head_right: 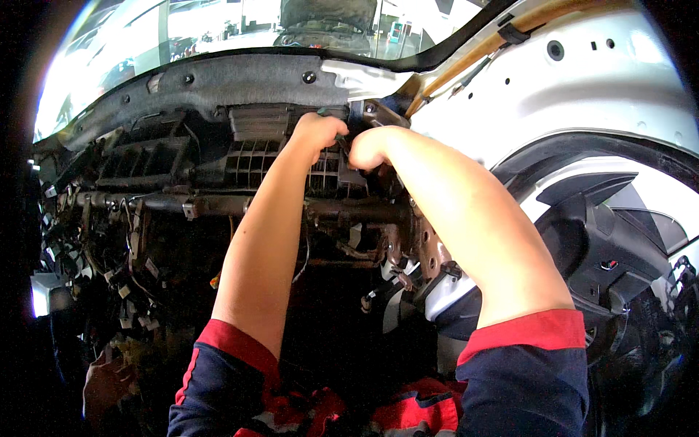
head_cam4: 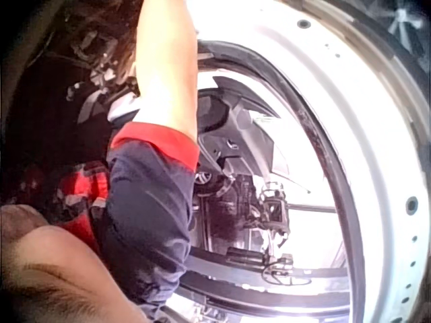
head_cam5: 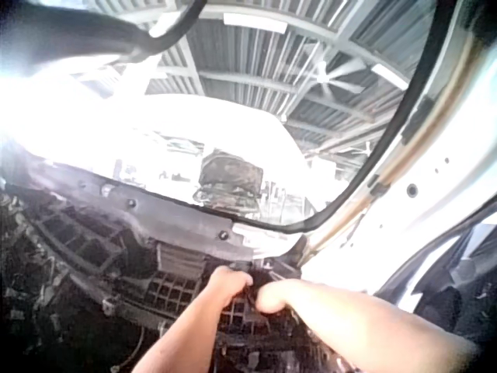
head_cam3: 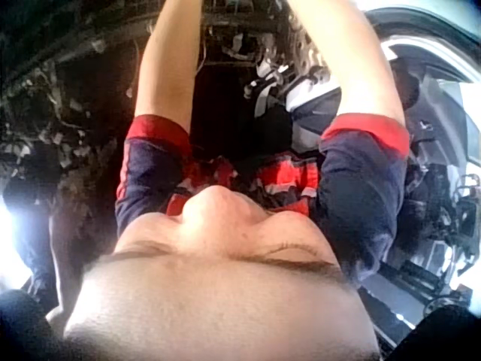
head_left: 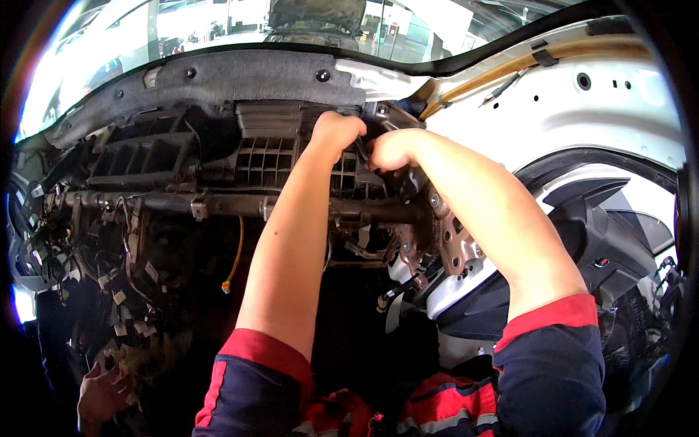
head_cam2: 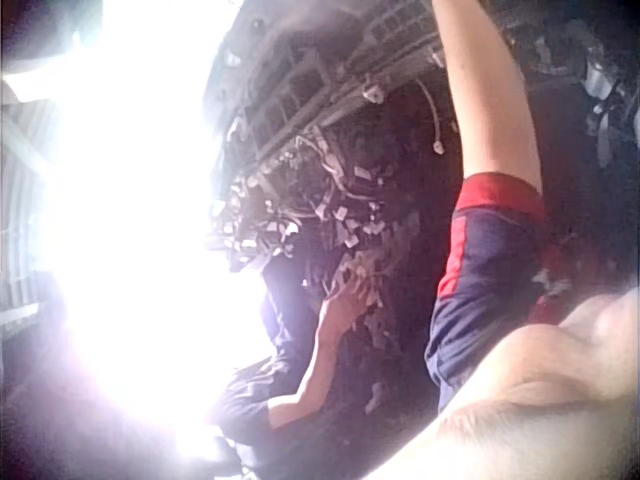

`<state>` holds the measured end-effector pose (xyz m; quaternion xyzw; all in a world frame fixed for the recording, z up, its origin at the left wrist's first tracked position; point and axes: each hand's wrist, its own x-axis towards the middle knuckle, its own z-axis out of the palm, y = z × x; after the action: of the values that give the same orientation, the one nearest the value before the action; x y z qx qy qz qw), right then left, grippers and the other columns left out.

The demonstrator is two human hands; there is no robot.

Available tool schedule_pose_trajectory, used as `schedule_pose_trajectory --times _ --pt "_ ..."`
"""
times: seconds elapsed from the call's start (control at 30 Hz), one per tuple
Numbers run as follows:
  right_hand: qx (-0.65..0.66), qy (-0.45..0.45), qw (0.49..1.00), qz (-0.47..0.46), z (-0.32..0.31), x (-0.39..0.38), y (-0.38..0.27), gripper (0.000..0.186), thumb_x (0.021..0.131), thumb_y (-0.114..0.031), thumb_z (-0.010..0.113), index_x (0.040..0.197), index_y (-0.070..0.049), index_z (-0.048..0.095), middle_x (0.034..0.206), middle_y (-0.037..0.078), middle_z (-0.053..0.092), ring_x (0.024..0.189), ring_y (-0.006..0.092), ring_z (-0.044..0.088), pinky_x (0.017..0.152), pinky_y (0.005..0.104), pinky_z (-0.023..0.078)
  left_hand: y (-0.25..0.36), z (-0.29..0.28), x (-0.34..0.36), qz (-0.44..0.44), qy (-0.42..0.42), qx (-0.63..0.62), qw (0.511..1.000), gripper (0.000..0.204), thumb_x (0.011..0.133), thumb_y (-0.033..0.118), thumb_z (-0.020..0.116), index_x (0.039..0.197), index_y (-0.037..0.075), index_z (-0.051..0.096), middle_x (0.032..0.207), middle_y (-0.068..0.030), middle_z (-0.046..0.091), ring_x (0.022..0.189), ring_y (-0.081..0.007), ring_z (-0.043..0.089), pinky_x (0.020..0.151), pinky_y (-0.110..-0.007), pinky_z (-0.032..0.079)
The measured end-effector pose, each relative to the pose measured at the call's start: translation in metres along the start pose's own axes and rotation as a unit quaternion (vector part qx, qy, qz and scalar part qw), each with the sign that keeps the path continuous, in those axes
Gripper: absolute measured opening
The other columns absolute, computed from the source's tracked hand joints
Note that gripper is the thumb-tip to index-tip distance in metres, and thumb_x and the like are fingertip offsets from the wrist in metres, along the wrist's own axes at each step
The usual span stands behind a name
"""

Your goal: The person is sitting on the floor of a car's footwell, using a socket wrench to tighten bolts on a metal bracket attached to the vehicle's chassis. They also use their hands to adjust and connect electrical wiring harnesses and connectors within the exposed dashboard area.

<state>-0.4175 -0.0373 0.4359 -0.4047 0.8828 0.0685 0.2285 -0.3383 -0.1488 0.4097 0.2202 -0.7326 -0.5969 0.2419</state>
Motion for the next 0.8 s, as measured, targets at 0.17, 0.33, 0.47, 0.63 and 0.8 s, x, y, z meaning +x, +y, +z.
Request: schedule_pose_trajectory --times 0.17,0.33,0.47,0.63,0.8 --pt "-0.020 -0.081 0.994 0.065 -0.004 -0.003 -0.006 0.039 0.091 -0.020 0.056 0.128 -0.009 0.049 0.108 0.008 0.061 0.089 0.0164 0.060 0.063 0.0333 0.052 -0.012 0.018 0.006 0.094 0.043 -0.050 0.993 0.032 0.073 0.018 0.064 0.092 -0.008 0.060 0.079 -0.0137 0.063 0.068 -0.0222 0.059 0.059 -0.038 0.043" --pt "-0.008 -0.031 0.999 0.024 0.003 0.012 0.007 0.031 0.089 -0.021 0.052 0.114 -0.005 0.059 0.096 0.012 0.066 0.076 0.0222 0.062 0.066 0.0378 0.051 -0.004 0.025 0.013 -0.050 0.003 -0.279 0.959 0.024 0.080 0.019 0.058 0.088 -0.004 0.059 0.079 -0.0124 0.063 0.067 -0.0233 0.058 0.056 -0.034 0.038" --pt "-0.080 0.096 0.992 0.009 -0.004 -0.026 -0.008 0.029 0.087 -0.019 0.052 0.104 0.001 0.065 0.096 0.017 0.066 0.084 0.0232 0.063 0.075 0.0382 0.049 -0.005 0.031 0.000 0.037 0.071 -0.141 0.987 0.025 0.076 0.016 0.057 0.076 -0.008 0.059 0.069 -0.0164 0.061 0.062 -0.0266 0.058 0.058 -0.041 0.042" --pt "0.042 0.455 0.886 -0.080 -0.026 -0.015 0.009 0.038 0.090 -0.026 0.048 0.104 0.007 0.062 0.105 0.023 0.064 0.096 0.0321 0.063 0.081 0.0375 0.048 -0.017 0.045 0.046 0.191 0.113 0.164 0.961 0.031 0.078 0.022 0.051 0.082 -0.006 0.064 0.081 -0.0238 0.066 0.079 -0.0365 0.064 0.072 -0.044 0.049" --pt "0.126 0.407 0.886 -0.185 -0.004 -0.006 -0.030 0.043 0.095 -0.035 0.044 0.108 0.004 0.058 0.104 0.023 0.063 0.100 0.0355 0.060 0.086 0.0409 0.046 -0.092 0.044 0.106 0.314 0.172 0.217 0.908 0.027 0.083 0.024 0.056 0.084 -0.002 0.064 0.086 -0.0205 0.067 0.085 -0.0314 0.066 0.073 -0.043 0.049"
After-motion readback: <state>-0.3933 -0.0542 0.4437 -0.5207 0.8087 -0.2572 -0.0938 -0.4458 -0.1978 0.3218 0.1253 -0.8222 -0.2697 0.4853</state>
